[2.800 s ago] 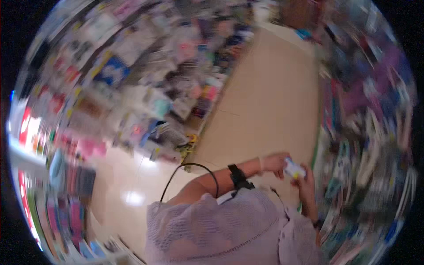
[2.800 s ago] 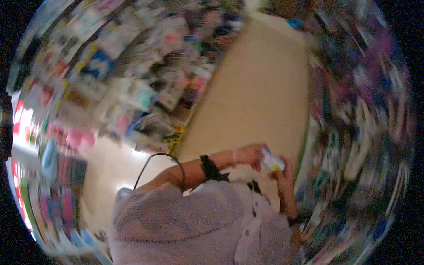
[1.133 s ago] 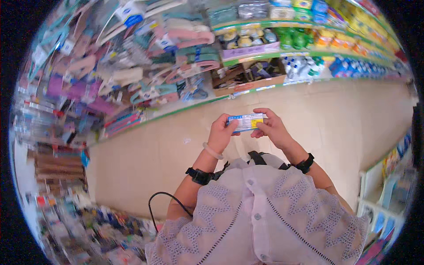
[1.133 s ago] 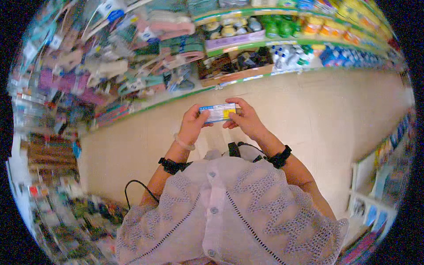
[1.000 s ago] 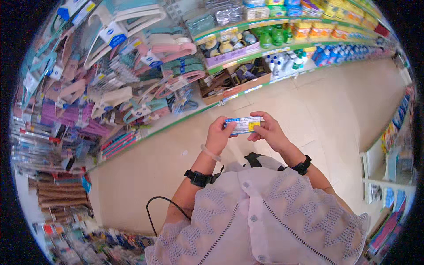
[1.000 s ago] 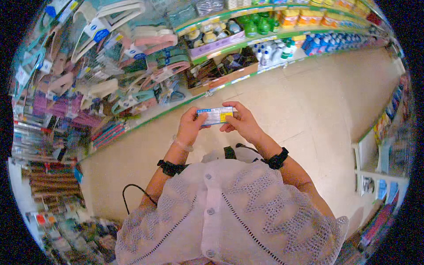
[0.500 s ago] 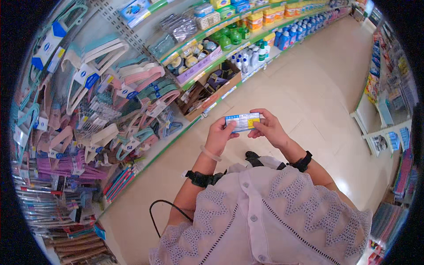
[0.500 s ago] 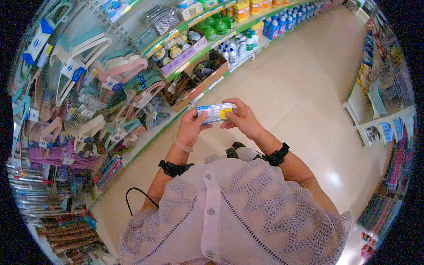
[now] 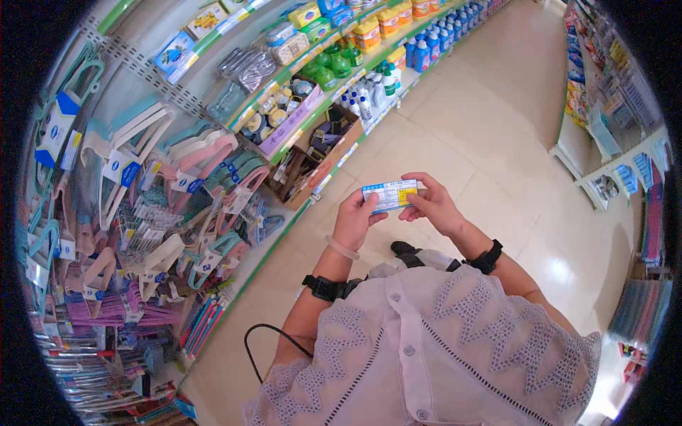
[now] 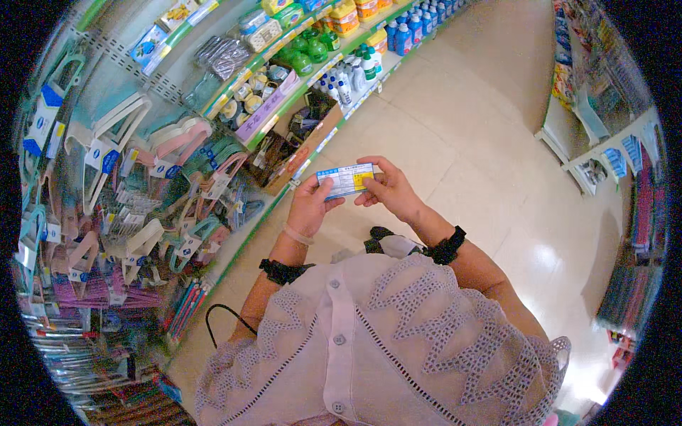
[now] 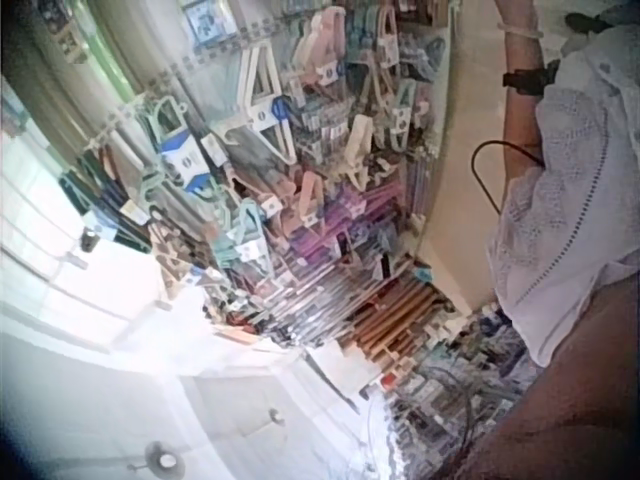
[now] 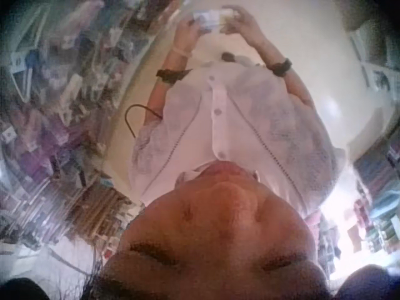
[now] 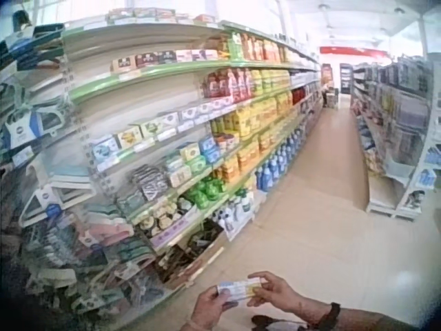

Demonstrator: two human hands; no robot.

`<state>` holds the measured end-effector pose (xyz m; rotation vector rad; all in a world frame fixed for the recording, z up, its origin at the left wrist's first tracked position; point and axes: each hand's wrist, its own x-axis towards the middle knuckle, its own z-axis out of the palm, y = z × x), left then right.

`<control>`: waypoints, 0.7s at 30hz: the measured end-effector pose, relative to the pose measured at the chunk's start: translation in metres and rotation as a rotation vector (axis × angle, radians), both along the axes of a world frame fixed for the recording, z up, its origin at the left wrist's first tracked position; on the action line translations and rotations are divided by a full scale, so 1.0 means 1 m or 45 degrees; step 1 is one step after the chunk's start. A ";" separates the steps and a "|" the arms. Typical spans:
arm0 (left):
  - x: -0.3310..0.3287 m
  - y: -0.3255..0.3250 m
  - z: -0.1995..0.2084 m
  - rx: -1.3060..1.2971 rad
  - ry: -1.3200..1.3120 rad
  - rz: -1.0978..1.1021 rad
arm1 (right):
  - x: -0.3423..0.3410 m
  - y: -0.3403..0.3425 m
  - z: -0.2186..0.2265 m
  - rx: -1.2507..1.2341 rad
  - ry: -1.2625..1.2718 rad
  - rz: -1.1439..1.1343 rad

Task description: Walking through a supermarket and examining labels on small packaged products

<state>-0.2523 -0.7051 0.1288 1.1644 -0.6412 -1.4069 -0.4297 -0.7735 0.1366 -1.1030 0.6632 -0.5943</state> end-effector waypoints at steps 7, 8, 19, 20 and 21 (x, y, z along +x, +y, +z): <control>-0.010 -0.008 -0.007 0.000 -0.049 -0.061 | -0.014 0.001 -0.006 0.026 -0.018 -0.077; -0.011 -0.008 -0.008 -0.015 -0.045 -0.069 | -0.015 0.001 -0.005 0.022 -0.010 -0.080; -0.007 -0.011 -0.015 -0.049 -0.066 -0.097 | -0.014 0.002 -0.004 0.048 -0.021 -0.083; -0.007 -0.011 -0.017 -0.047 -0.069 -0.092 | -0.014 0.002 -0.005 0.048 -0.015 -0.082; -0.007 -0.012 -0.017 -0.046 -0.072 -0.088 | -0.013 0.002 -0.006 0.047 -0.009 -0.080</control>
